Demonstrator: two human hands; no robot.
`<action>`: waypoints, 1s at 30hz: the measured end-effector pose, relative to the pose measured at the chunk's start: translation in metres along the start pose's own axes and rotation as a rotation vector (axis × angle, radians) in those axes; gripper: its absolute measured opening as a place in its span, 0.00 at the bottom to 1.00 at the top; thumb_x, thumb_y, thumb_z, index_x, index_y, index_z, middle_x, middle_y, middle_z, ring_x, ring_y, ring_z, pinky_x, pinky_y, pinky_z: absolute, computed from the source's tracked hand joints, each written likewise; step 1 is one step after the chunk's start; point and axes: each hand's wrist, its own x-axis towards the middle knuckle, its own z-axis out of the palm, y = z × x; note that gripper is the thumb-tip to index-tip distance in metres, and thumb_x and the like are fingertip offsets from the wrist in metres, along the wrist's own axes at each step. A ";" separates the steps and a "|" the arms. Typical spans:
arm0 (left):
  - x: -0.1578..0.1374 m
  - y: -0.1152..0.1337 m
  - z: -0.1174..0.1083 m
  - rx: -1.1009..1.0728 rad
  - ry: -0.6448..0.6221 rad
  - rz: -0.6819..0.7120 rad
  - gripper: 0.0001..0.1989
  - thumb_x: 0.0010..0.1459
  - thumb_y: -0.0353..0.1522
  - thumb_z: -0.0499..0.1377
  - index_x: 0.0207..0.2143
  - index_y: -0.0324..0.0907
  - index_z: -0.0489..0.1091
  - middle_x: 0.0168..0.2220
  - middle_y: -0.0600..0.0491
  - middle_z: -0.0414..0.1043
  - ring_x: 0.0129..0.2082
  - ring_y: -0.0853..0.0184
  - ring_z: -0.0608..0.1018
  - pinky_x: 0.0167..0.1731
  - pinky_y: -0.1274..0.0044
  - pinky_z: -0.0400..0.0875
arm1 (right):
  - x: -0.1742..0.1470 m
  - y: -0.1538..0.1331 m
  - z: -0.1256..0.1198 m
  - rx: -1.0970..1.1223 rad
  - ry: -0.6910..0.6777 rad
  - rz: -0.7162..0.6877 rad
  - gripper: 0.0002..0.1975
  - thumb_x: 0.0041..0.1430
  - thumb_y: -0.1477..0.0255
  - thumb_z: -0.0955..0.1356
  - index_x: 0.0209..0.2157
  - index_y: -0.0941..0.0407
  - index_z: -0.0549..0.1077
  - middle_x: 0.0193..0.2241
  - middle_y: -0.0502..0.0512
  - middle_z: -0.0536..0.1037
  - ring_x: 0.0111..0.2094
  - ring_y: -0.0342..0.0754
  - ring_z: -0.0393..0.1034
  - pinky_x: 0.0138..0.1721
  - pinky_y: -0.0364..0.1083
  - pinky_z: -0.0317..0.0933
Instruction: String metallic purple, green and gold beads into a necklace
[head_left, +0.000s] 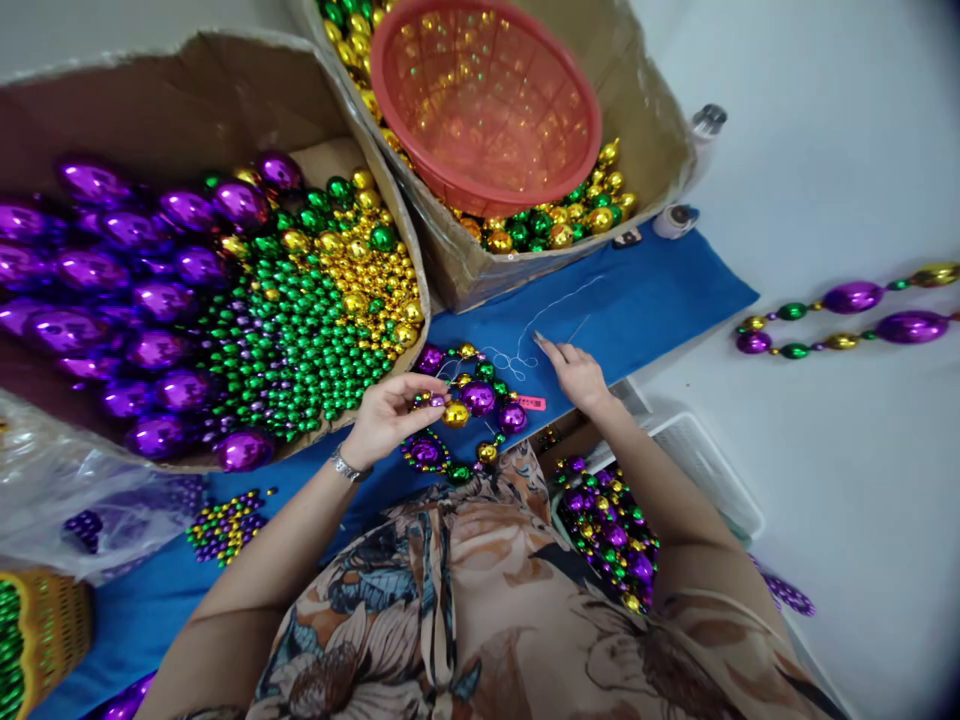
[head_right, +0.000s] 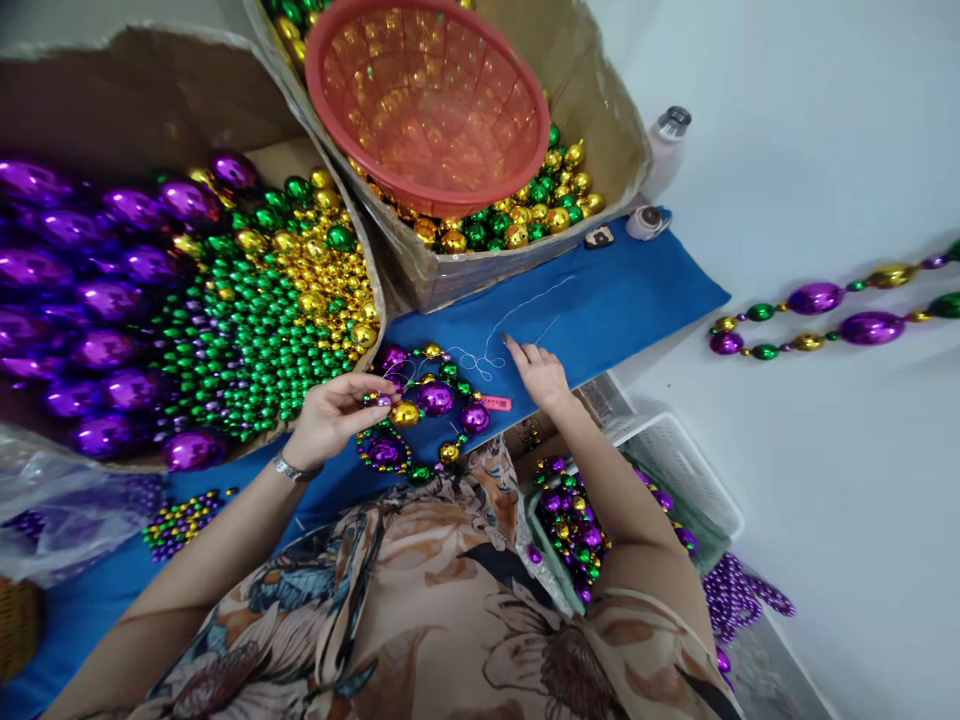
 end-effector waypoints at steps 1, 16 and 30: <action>0.000 -0.001 0.000 -0.002 -0.002 -0.003 0.17 0.49 0.33 0.70 0.42 0.39 0.76 0.41 0.46 0.80 0.40 0.65 0.82 0.42 0.75 0.79 | 0.001 0.000 0.000 0.007 0.004 -0.006 0.28 0.67 0.77 0.53 0.66 0.55 0.55 0.50 0.65 0.72 0.44 0.53 0.67 0.44 0.50 0.61; 0.001 0.000 0.006 -0.042 0.006 0.019 0.18 0.49 0.34 0.69 0.43 0.38 0.74 0.44 0.45 0.79 0.41 0.65 0.81 0.43 0.74 0.78 | -0.003 -0.004 0.003 0.699 0.079 0.198 0.27 0.61 0.70 0.59 0.61 0.62 0.61 0.38 0.64 0.75 0.37 0.53 0.71 0.41 0.52 0.68; 0.001 0.002 0.004 -0.019 -0.094 0.096 0.22 0.52 0.30 0.67 0.50 0.43 0.72 0.49 0.46 0.76 0.43 0.66 0.81 0.47 0.72 0.78 | -0.009 -0.096 -0.093 1.236 -0.191 -0.333 0.16 0.62 0.61 0.65 0.47 0.55 0.73 0.37 0.52 0.77 0.35 0.42 0.70 0.35 0.43 0.63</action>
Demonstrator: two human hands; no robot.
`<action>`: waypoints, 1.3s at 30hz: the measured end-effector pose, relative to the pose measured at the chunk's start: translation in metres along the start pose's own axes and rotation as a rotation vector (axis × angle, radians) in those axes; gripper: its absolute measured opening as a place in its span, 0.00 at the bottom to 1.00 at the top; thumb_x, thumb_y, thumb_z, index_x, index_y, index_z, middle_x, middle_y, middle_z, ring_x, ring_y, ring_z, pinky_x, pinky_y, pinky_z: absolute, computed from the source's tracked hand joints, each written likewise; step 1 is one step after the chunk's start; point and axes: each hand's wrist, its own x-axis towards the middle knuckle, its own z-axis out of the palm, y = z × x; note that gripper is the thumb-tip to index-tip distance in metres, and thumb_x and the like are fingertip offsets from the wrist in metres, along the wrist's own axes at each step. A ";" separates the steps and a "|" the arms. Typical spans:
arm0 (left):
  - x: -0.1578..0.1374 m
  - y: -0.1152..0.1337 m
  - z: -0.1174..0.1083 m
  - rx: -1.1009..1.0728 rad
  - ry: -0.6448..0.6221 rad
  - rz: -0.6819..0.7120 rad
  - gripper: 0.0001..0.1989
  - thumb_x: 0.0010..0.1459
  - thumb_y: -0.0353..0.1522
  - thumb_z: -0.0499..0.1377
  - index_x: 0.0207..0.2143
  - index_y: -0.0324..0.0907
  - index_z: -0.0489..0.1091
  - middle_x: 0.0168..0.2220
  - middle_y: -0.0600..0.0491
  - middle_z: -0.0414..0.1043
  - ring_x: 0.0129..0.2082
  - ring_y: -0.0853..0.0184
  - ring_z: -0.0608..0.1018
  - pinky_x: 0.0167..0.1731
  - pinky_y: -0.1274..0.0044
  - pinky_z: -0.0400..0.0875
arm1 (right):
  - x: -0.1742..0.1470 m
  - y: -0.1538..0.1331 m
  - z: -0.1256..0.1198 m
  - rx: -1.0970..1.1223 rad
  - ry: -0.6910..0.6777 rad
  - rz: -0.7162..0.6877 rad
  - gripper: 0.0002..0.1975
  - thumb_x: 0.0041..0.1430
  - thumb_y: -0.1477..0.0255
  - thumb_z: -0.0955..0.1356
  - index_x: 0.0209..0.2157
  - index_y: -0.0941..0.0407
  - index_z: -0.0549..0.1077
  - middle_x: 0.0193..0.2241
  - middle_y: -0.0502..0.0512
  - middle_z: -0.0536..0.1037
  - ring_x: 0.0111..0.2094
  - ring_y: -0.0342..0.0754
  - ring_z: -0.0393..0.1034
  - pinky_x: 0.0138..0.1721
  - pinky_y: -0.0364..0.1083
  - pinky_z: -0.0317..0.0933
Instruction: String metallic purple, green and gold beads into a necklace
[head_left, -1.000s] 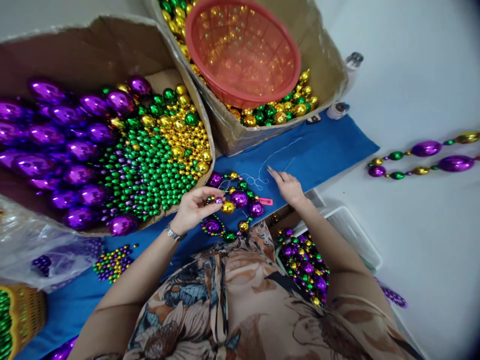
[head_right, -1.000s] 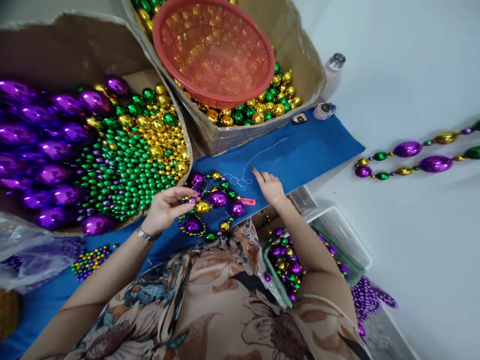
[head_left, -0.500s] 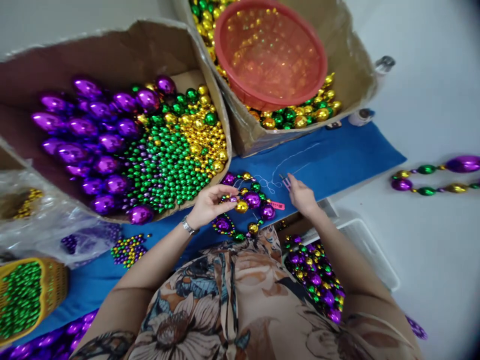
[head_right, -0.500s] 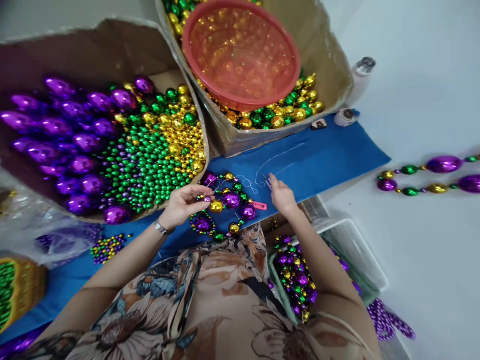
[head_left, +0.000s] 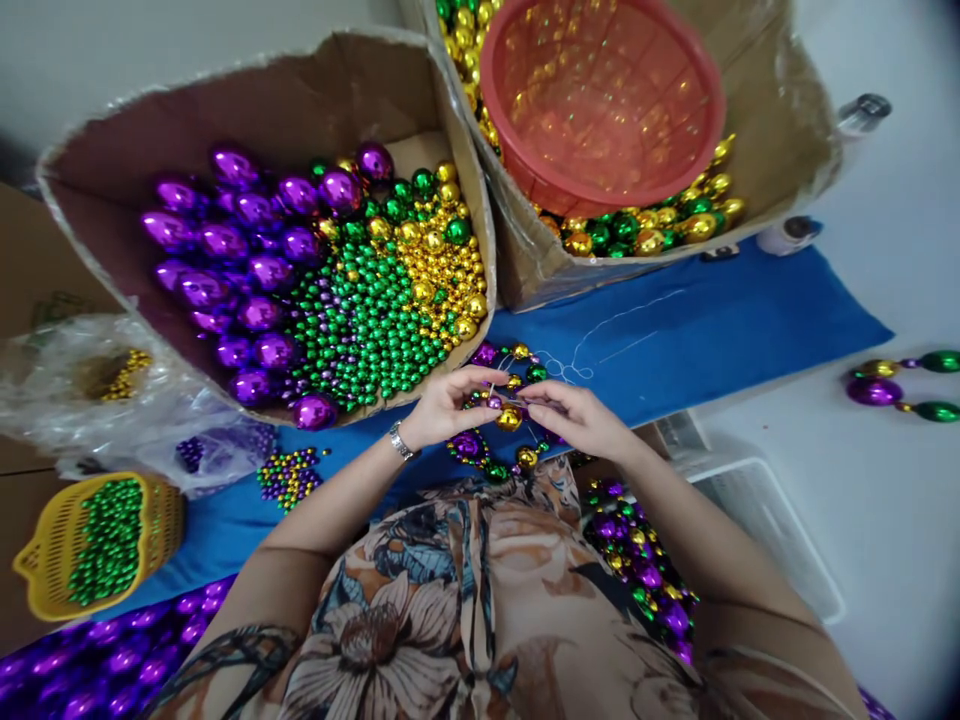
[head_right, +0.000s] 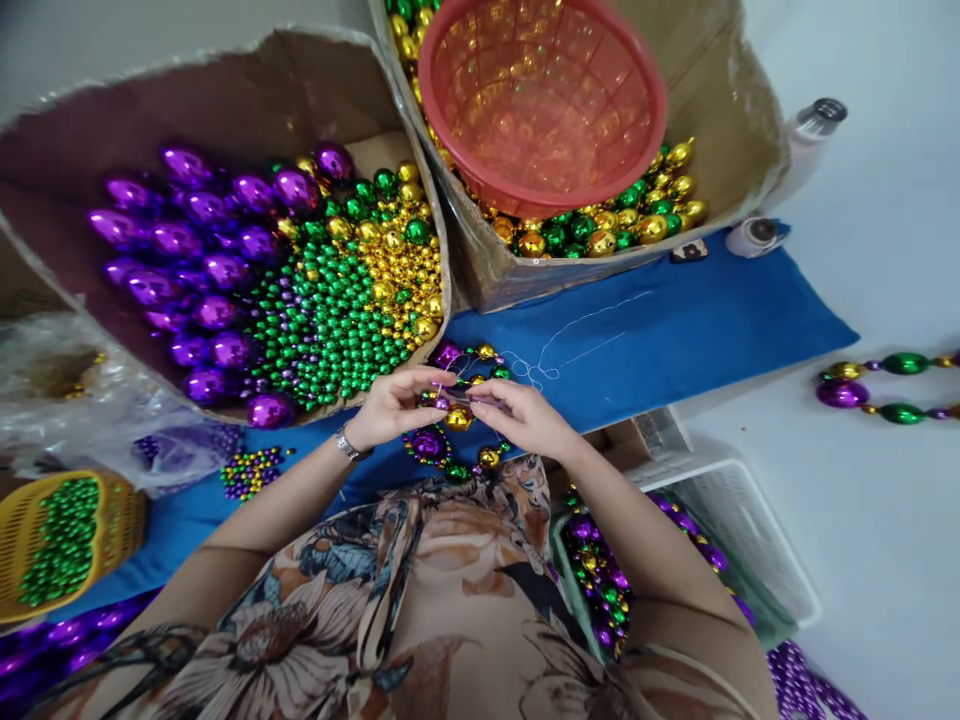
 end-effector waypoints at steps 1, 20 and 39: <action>0.000 0.000 0.000 0.001 -0.007 0.005 0.22 0.52 0.30 0.67 0.50 0.43 0.72 0.49 0.46 0.76 0.43 0.66 0.81 0.47 0.72 0.78 | 0.003 0.000 0.001 -0.015 -0.001 -0.012 0.15 0.63 0.62 0.65 0.47 0.55 0.73 0.37 0.52 0.78 0.35 0.42 0.71 0.36 0.43 0.63; -0.006 0.004 -0.011 -0.106 0.063 -0.039 0.23 0.50 0.28 0.69 0.50 0.44 0.74 0.50 0.46 0.76 0.42 0.65 0.82 0.44 0.75 0.79 | -0.015 0.067 -0.030 -0.507 0.500 0.078 0.20 0.64 0.57 0.63 0.48 0.55 0.74 0.40 0.58 0.77 0.39 0.49 0.71 0.41 0.47 0.65; -0.006 0.007 -0.012 -0.187 0.048 -0.081 0.25 0.48 0.26 0.70 0.50 0.44 0.74 0.51 0.45 0.76 0.42 0.64 0.82 0.39 0.77 0.80 | -0.053 0.099 -0.038 -0.886 0.086 0.313 0.19 0.66 0.65 0.61 0.53 0.57 0.70 0.43 0.63 0.72 0.43 0.53 0.69 0.42 0.48 0.62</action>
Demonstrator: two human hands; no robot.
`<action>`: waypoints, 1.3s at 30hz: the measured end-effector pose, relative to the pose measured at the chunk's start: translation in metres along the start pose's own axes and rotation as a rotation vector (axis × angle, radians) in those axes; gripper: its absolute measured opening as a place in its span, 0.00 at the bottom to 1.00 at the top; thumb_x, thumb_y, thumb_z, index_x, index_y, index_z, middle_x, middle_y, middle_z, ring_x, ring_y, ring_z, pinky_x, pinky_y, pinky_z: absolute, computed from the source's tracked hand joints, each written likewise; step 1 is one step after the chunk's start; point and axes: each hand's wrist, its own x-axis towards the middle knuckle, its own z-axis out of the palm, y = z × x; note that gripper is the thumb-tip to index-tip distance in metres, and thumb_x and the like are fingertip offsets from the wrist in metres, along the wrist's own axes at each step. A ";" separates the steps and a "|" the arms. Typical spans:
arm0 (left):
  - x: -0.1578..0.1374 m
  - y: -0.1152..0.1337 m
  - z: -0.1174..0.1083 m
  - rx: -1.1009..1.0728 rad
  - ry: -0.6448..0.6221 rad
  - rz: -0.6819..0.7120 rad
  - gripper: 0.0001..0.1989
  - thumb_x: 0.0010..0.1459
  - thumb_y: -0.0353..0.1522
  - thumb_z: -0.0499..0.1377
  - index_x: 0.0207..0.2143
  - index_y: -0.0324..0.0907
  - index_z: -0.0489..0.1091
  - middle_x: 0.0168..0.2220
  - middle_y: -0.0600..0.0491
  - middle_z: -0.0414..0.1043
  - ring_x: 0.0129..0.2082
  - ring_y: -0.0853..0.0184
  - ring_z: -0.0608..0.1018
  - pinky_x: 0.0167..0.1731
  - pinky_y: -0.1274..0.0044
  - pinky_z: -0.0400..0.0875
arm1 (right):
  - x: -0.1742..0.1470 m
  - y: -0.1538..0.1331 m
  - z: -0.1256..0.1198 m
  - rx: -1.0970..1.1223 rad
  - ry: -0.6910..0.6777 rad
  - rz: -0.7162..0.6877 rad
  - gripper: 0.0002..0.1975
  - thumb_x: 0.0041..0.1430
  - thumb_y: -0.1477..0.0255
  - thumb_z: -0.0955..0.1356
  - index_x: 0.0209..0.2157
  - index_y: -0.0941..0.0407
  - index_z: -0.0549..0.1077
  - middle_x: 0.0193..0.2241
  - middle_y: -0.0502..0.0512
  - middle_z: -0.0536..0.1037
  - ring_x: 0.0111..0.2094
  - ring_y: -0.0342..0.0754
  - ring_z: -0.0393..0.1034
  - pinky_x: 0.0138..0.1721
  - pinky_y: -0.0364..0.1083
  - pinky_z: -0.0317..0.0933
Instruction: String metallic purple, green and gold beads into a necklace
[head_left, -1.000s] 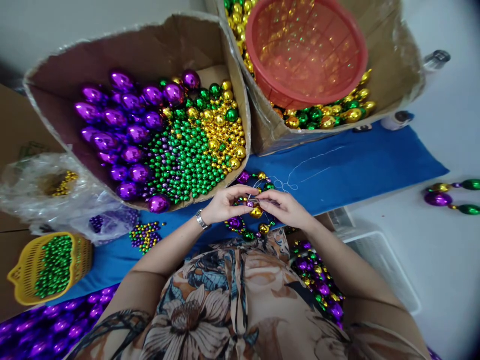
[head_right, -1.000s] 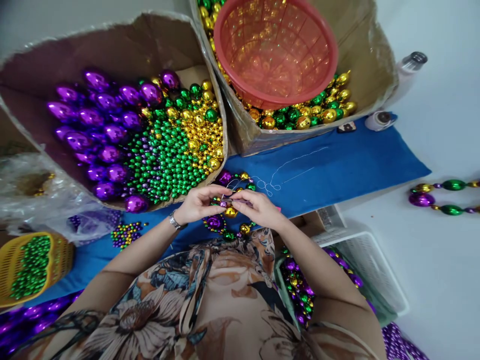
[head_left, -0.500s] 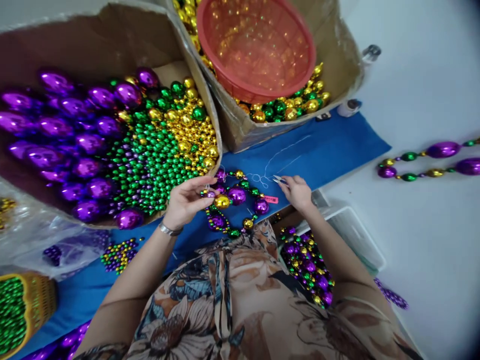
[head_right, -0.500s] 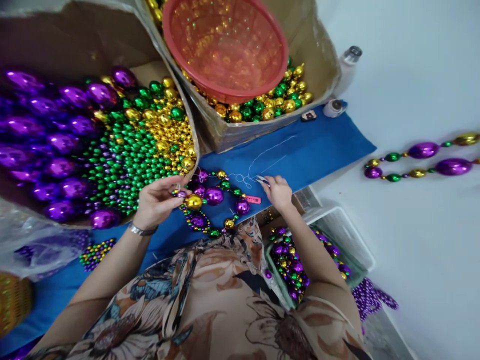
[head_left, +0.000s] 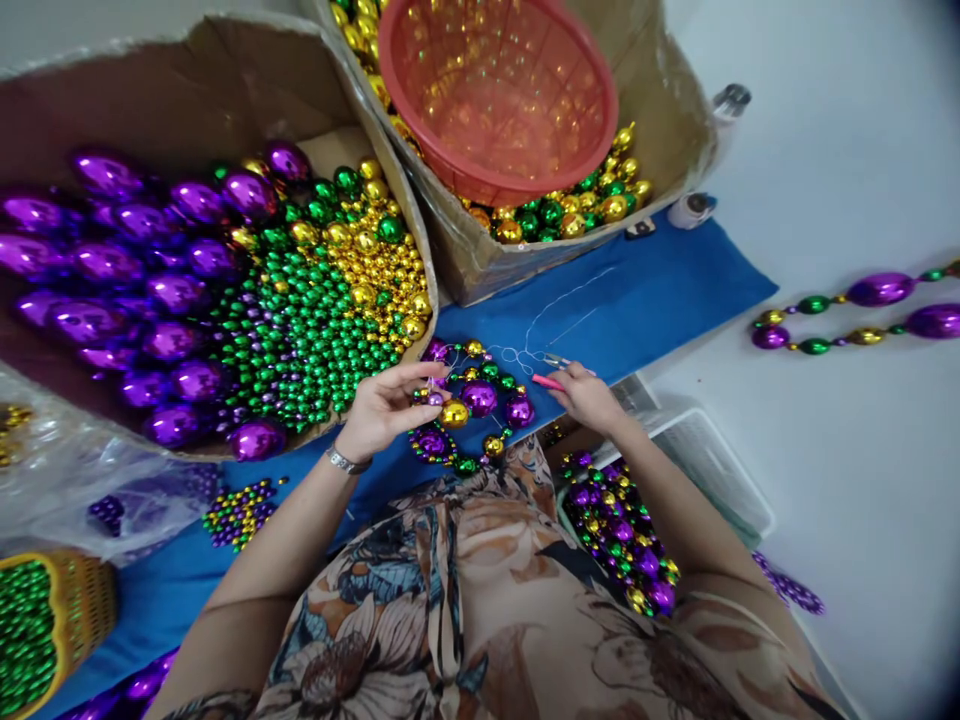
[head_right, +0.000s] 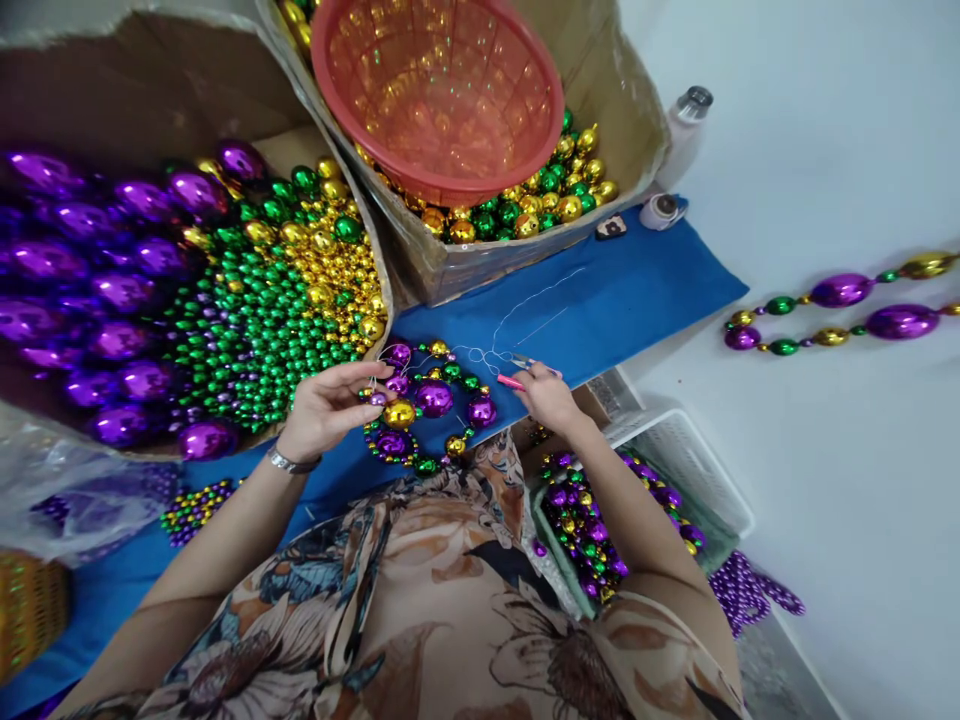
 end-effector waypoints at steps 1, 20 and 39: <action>0.000 -0.001 0.000 0.001 -0.011 0.001 0.25 0.48 0.26 0.70 0.50 0.44 0.74 0.51 0.45 0.75 0.42 0.64 0.82 0.39 0.77 0.80 | 0.001 0.002 -0.004 0.092 0.036 -0.006 0.17 0.66 0.65 0.61 0.51 0.57 0.70 0.42 0.62 0.72 0.43 0.52 0.69 0.42 0.48 0.62; 0.005 -0.005 0.013 0.060 -0.141 0.011 0.28 0.50 0.29 0.69 0.54 0.44 0.70 0.53 0.45 0.74 0.42 0.66 0.81 0.45 0.73 0.78 | 0.044 -0.115 -0.057 0.511 0.123 -0.446 0.18 0.64 0.57 0.61 0.26 0.55 0.66 0.23 0.48 0.69 0.26 0.41 0.61 0.30 0.42 0.51; 0.007 -0.005 0.013 0.040 -0.142 0.017 0.30 0.49 0.28 0.69 0.55 0.46 0.69 0.57 0.45 0.70 0.43 0.67 0.80 0.45 0.74 0.77 | 0.055 -0.120 -0.049 0.436 0.182 -0.576 0.18 0.65 0.61 0.59 0.29 0.56 0.72 0.29 0.54 0.76 0.32 0.45 0.68 0.37 0.45 0.60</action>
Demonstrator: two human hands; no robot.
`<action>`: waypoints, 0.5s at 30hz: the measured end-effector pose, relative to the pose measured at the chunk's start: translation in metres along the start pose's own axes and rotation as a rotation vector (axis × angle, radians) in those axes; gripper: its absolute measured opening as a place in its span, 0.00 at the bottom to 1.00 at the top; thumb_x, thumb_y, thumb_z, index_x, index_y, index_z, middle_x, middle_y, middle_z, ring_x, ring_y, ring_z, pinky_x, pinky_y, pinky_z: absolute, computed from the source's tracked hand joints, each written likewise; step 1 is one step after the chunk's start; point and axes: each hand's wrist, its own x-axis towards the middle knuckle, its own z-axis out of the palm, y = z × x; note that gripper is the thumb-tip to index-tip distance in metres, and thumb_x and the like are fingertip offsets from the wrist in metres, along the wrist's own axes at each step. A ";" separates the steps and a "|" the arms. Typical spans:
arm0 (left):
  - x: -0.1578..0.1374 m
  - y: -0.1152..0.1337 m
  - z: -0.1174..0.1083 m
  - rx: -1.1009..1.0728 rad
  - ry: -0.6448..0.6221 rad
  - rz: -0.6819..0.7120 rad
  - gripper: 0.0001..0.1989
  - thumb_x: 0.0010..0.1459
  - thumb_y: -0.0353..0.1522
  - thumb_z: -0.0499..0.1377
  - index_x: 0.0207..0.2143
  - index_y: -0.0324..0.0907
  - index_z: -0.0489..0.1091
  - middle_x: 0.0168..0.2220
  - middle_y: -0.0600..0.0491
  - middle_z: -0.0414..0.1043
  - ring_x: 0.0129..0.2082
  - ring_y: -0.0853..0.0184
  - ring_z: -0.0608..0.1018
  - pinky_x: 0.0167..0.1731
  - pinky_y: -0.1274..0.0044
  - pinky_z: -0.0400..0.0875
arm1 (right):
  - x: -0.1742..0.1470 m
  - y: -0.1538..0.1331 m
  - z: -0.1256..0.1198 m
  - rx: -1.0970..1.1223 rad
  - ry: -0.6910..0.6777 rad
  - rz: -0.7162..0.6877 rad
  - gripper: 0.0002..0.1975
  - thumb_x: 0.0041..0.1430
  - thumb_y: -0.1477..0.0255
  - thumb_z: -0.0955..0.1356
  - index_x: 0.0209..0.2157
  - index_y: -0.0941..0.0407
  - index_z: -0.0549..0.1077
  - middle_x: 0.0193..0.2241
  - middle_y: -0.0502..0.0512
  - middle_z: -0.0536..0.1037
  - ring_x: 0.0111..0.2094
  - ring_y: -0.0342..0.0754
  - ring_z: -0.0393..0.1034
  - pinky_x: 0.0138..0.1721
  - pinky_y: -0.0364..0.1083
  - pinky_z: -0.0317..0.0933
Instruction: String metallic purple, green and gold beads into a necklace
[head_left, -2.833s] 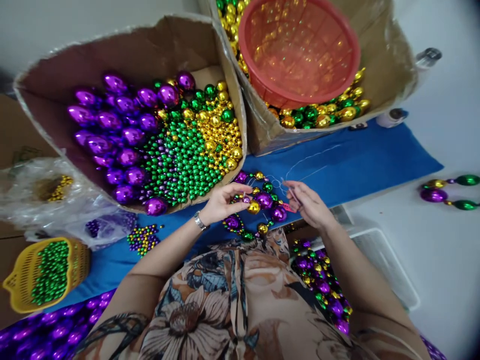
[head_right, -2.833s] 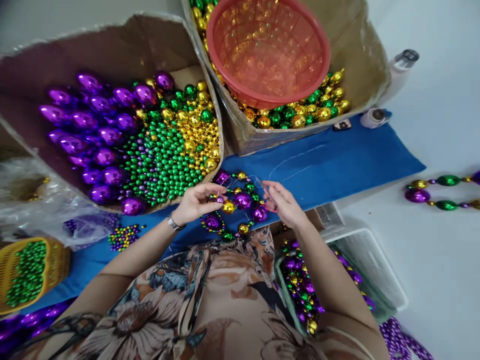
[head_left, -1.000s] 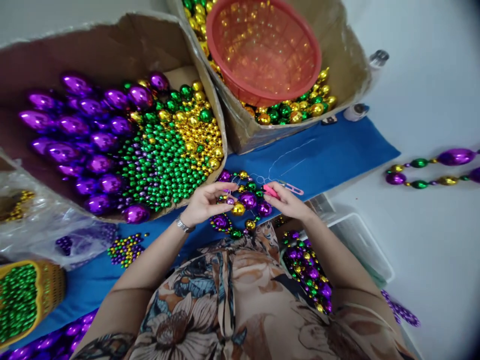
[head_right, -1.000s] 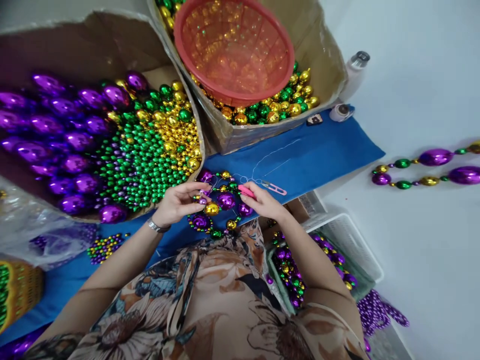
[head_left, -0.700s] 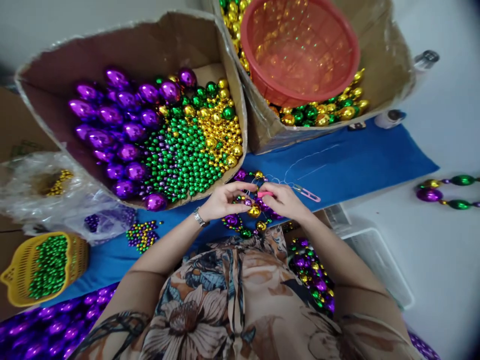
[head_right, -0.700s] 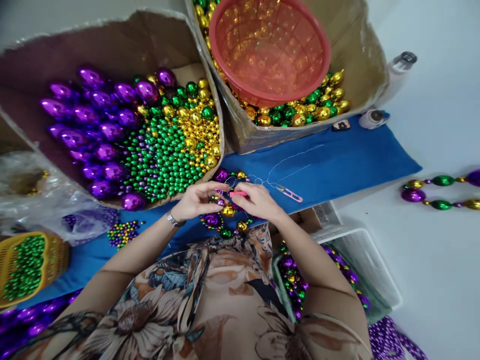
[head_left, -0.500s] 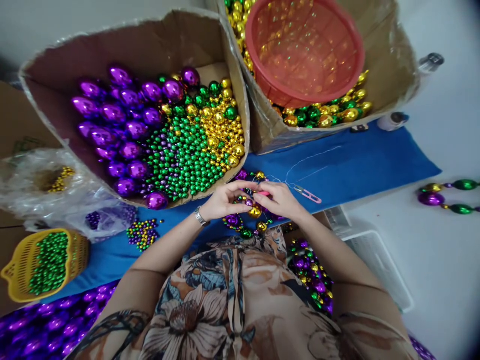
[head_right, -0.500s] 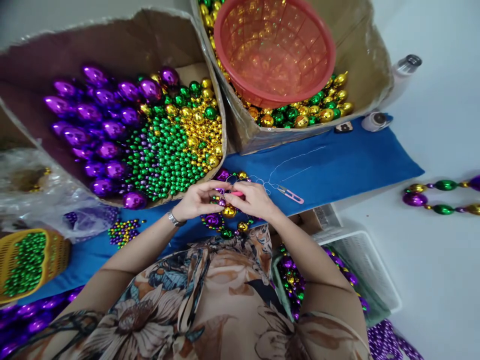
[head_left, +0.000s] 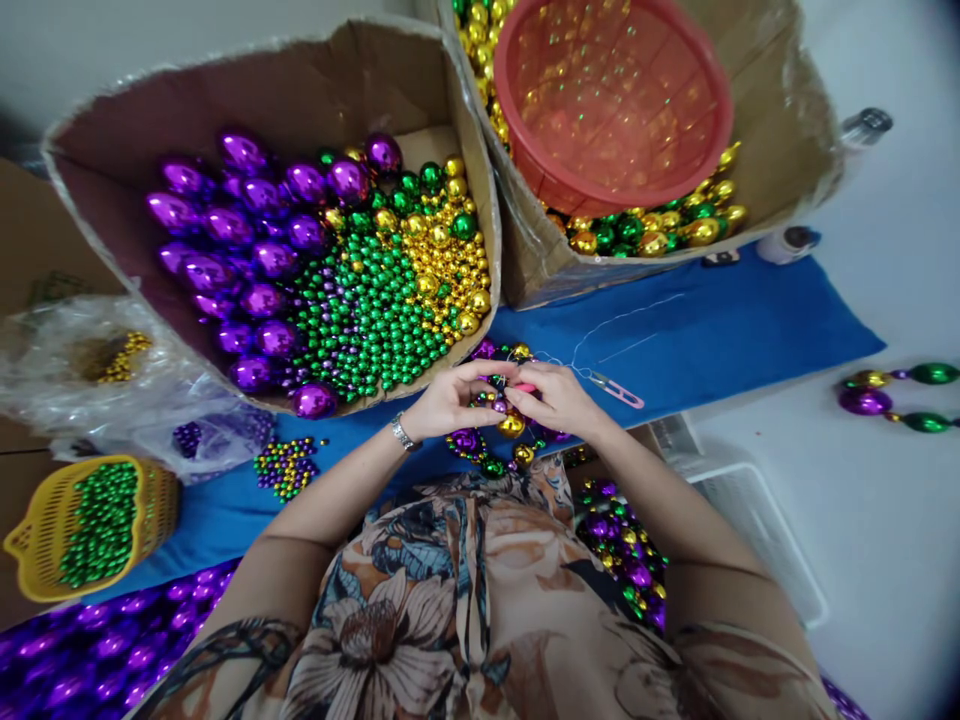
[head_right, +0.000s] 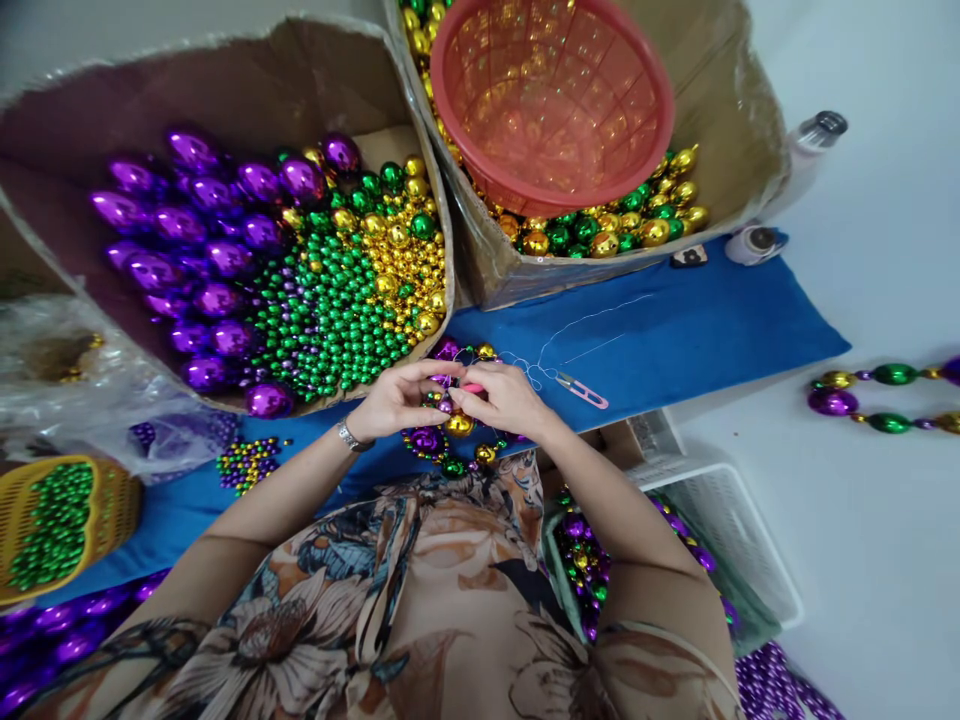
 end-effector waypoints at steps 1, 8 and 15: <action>0.000 0.000 0.000 0.001 -0.003 0.001 0.30 0.49 0.28 0.69 0.55 0.47 0.69 0.57 0.46 0.70 0.43 0.67 0.80 0.45 0.74 0.77 | 0.000 0.000 0.000 -0.013 -0.004 -0.002 0.18 0.65 0.60 0.59 0.29 0.56 0.72 0.30 0.54 0.76 0.32 0.45 0.68 0.37 0.45 0.60; 0.001 0.005 0.003 0.044 0.024 0.017 0.29 0.49 0.30 0.69 0.55 0.46 0.70 0.57 0.44 0.70 0.41 0.66 0.80 0.43 0.74 0.78 | -0.006 -0.001 -0.014 -0.081 0.019 0.018 0.17 0.64 0.57 0.61 0.34 0.55 0.73 0.31 0.54 0.76 0.34 0.46 0.69 0.37 0.45 0.61; 0.011 0.021 0.011 0.114 0.242 0.132 0.27 0.50 0.33 0.69 0.54 0.45 0.70 0.55 0.45 0.71 0.43 0.64 0.80 0.40 0.74 0.80 | -0.077 0.060 -0.006 -0.454 0.236 0.562 0.21 0.67 0.58 0.58 0.45 0.56 0.74 0.39 0.61 0.78 0.40 0.53 0.71 0.40 0.47 0.61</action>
